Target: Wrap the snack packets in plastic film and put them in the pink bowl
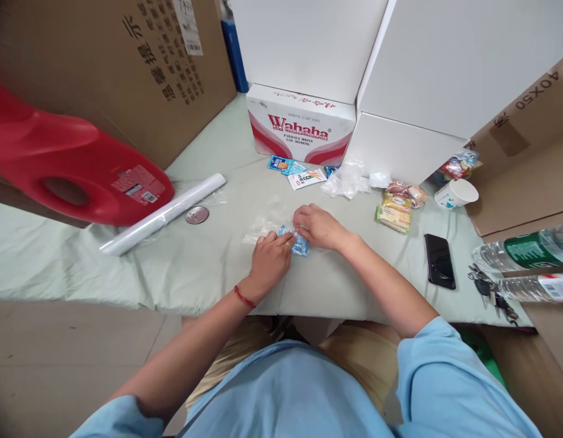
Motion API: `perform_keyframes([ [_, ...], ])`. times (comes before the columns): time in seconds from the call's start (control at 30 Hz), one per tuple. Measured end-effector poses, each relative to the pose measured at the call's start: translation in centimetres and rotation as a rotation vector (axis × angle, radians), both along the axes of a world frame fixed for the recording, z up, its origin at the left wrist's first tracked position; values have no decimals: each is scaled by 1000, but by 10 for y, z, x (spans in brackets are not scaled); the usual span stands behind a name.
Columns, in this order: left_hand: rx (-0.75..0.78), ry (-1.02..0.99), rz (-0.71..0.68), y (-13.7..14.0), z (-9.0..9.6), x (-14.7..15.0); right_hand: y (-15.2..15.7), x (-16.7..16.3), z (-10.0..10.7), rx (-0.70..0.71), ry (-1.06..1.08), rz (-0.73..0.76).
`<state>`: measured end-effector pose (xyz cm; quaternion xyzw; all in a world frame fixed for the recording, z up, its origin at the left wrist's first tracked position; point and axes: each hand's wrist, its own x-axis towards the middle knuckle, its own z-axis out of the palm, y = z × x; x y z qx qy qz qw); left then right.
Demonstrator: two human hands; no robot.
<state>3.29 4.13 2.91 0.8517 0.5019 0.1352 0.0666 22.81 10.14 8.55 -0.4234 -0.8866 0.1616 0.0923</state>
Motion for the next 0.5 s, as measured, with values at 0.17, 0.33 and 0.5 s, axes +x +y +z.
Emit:
perform_keyframes([
  [0.17, -80, -119, 40, 3, 0, -7, -36, -6, -19, -68, -101, 47],
  [0.33, -355, -695, 146, 20, -15, -27, -65, -11, -44, -7, -123, -49],
  [0.5, -326, -963, 486, 39, -20, -49, -72, -21, -55, 11, -287, -23],
])
